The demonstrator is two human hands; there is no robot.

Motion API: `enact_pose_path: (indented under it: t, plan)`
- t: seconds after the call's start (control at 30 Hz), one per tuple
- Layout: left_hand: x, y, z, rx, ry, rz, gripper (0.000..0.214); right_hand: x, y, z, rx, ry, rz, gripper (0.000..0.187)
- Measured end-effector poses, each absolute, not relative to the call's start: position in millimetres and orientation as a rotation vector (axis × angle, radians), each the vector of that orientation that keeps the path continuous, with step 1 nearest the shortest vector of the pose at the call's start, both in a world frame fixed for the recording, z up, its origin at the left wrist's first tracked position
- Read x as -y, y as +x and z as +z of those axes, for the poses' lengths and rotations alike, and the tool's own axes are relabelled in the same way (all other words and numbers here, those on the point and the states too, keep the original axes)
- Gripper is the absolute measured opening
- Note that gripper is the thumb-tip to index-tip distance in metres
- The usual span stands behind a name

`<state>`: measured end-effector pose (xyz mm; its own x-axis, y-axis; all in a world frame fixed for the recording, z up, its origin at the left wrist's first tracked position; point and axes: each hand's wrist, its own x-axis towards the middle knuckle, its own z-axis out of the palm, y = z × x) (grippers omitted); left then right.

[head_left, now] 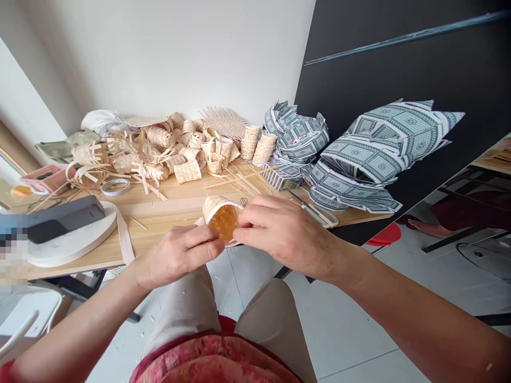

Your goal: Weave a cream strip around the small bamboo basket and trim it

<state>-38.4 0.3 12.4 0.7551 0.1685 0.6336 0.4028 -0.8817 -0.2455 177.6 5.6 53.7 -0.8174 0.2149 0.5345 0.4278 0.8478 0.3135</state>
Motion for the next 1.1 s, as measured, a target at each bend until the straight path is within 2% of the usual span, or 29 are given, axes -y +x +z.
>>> enact_pose_path:
  t: [0.5, 0.63, 0.8, 1.1]
  plan:
    - [-3, -34, 11, 0.473, -2.757, -0.930, 0.019, -9, 178, 47, 2.557, -0.473, -0.523, 0.032]
    - [-7, -27, 18, 0.574, -3.103, -1.055, 0.016, -17, 180, 41, 2.590, -0.446, -0.341, 0.030]
    - [-13, -26, 22, 0.763, -3.518, -0.928, 0.025, -22, 183, 34, 2.623, -0.440, -0.097, 0.028]
    - [-15, -21, 20, 0.624, -3.443, -0.933, 0.019, -23, 184, 24, 2.567, -0.402, 0.184, 0.026]
